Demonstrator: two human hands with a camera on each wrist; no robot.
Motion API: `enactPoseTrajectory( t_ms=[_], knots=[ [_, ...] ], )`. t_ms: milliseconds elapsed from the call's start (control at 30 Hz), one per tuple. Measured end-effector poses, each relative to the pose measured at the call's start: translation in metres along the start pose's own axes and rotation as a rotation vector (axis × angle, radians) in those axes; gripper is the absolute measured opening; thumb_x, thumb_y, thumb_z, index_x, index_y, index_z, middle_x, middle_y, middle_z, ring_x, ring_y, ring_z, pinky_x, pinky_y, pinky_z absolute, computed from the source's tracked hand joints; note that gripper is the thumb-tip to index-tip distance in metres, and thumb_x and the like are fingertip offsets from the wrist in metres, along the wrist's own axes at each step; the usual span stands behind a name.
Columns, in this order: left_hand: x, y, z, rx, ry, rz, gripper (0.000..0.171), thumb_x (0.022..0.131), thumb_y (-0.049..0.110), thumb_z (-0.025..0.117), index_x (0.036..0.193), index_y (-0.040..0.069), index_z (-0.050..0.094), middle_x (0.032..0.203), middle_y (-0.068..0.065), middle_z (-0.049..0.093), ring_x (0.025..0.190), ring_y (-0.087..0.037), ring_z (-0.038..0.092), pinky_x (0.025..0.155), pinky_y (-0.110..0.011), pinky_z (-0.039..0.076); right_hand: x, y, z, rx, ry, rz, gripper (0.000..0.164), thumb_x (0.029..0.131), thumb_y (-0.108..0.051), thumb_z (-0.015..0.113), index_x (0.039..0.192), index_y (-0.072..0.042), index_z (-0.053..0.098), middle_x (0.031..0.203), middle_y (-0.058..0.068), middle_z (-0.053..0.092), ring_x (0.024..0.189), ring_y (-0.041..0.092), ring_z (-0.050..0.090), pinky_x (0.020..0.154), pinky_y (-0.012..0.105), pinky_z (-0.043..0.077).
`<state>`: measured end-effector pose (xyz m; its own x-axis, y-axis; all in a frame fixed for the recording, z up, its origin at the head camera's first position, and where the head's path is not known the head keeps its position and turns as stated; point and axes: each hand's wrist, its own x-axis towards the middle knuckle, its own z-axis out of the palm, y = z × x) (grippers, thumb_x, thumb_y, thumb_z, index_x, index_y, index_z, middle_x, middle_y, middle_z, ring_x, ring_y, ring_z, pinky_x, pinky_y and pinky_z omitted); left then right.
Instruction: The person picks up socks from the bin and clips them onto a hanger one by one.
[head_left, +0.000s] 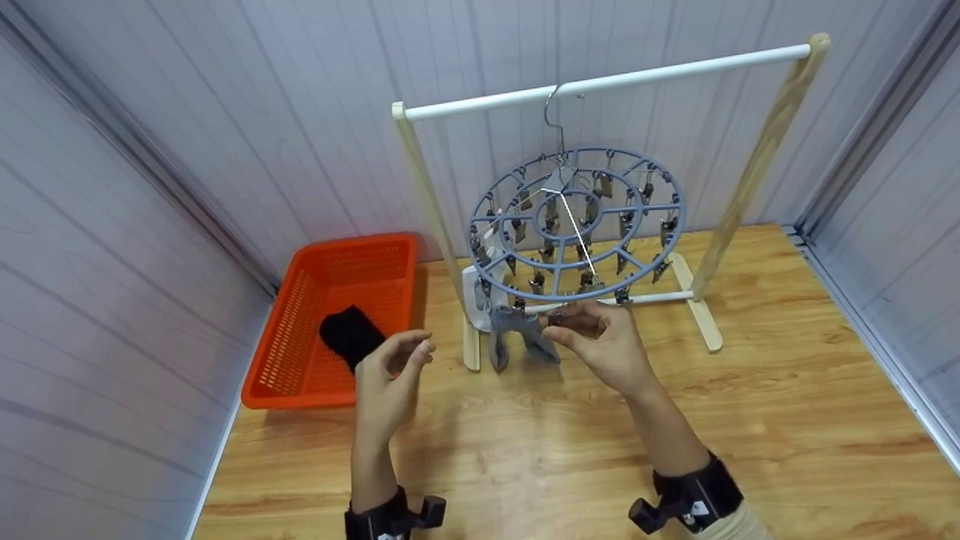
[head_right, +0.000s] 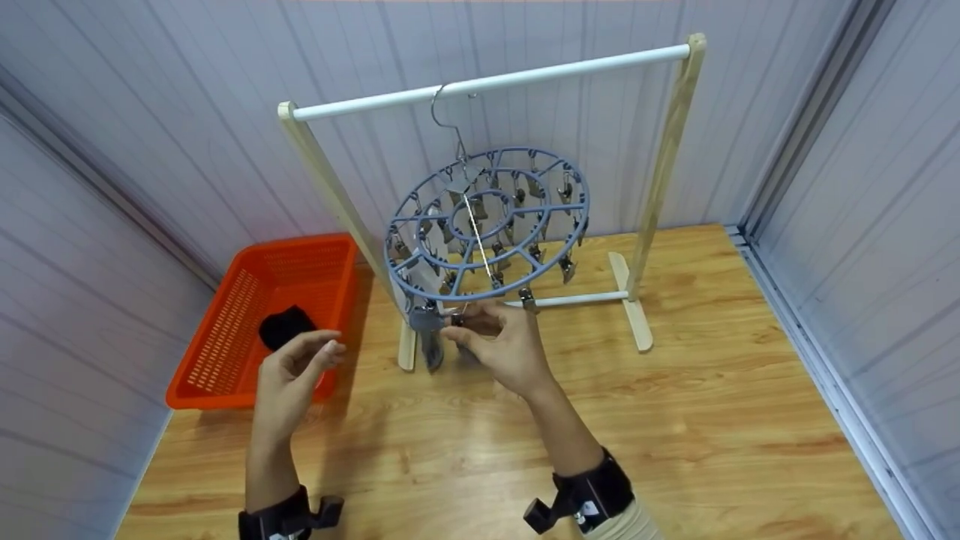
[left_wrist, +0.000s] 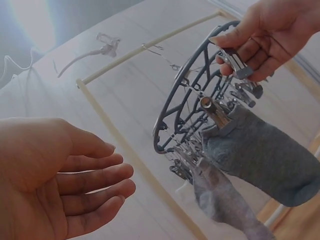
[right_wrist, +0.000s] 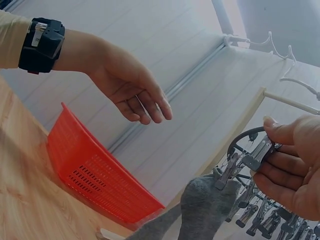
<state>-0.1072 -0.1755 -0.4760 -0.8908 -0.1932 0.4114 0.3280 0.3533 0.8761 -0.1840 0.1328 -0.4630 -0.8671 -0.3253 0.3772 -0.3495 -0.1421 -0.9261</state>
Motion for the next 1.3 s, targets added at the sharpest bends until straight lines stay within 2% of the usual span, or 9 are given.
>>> enactPoseTrajectory(
  t_ms=[167, 333, 433, 667, 833, 1100, 1300],
  knots=[
    [0.007, 0.003, -0.005, 0.089, -0.022, -0.025, 0.013, 0.101, 0.015, 0.075, 0.113, 0.011, 0.079, 0.096, -0.004, 0.078, 0.083, -0.019, 0.072, 0.077, -0.029, 0.060, -0.001, 0.001, -0.002, -0.002, -0.002, 0.005, 0.016, 0.092, -0.002, 0.082, 0.105, 0.005, 0.075, 0.106, 0.026, 0.076, 0.095, 0.032, 0.077, 0.086, 0.039, 0.062],
    [0.029, 0.006, -0.017, 0.250, -0.052, -0.103, 0.014, 0.103, 0.019, 0.072, 0.113, 0.010, 0.079, 0.095, -0.003, 0.077, 0.080, -0.019, 0.069, 0.069, -0.026, 0.055, -0.001, 0.001, -0.003, -0.015, 0.007, 0.008, 0.015, 0.093, -0.001, 0.080, 0.102, 0.007, 0.072, 0.104, 0.025, 0.077, 0.092, 0.027, 0.078, 0.086, 0.037, 0.062],
    [0.044, 0.005, -0.027, 0.368, -0.078, -0.141, 0.016, 0.104, 0.021, 0.071, 0.114, 0.011, 0.079, 0.093, -0.004, 0.075, 0.076, -0.019, 0.065, 0.065, -0.029, 0.051, -0.001, 0.001, -0.003, -0.008, 0.003, 0.012, 0.017, 0.093, -0.001, 0.080, 0.103, 0.008, 0.071, 0.105, 0.025, 0.077, 0.092, 0.026, 0.078, 0.085, 0.038, 0.063],
    [0.079, -0.008, -0.046, 0.559, -0.159, -0.172, 0.023, 0.105, 0.025, 0.068, 0.116, 0.007, 0.078, 0.101, -0.009, 0.077, 0.089, -0.024, 0.071, 0.082, -0.045, 0.057, 0.001, 0.002, -0.005, 0.012, 0.009, -0.006, 0.020, 0.092, 0.004, 0.079, 0.109, 0.012, 0.071, 0.106, 0.028, 0.076, 0.093, 0.027, 0.078, 0.085, 0.041, 0.063],
    [0.101, -0.022, -0.058, 0.639, -0.201, -0.217, 0.026, 0.106, 0.025, 0.065, 0.115, 0.004, 0.077, 0.104, -0.015, 0.076, 0.093, -0.032, 0.071, 0.087, -0.052, 0.056, 0.001, 0.003, -0.007, -0.007, 0.011, 0.009, 0.020, 0.093, 0.001, 0.079, 0.109, 0.010, 0.071, 0.106, 0.026, 0.076, 0.093, 0.027, 0.078, 0.085, 0.040, 0.063],
    [0.132, -0.037, -0.076, 0.681, -0.279, -0.346, 0.031, 0.107, 0.025, 0.061, 0.122, 0.002, 0.076, 0.113, -0.020, 0.073, 0.097, -0.036, 0.069, 0.084, -0.050, 0.055, 0.001, 0.002, -0.008, -0.017, 0.014, 0.016, 0.021, 0.093, 0.000, 0.080, 0.108, 0.010, 0.071, 0.103, 0.021, 0.078, 0.093, 0.028, 0.077, 0.084, 0.042, 0.063],
    [0.146, -0.050, -0.088, 0.742, -0.316, -0.407, 0.036, 0.107, 0.023, 0.059, 0.126, -0.004, 0.071, 0.124, -0.027, 0.069, 0.111, -0.042, 0.067, 0.095, -0.054, 0.055, 0.001, 0.002, -0.011, -0.009, 0.009, 0.011, 0.021, 0.092, 0.003, 0.079, 0.109, 0.012, 0.071, 0.105, 0.026, 0.076, 0.094, 0.032, 0.077, 0.084, 0.042, 0.063]
  ],
)
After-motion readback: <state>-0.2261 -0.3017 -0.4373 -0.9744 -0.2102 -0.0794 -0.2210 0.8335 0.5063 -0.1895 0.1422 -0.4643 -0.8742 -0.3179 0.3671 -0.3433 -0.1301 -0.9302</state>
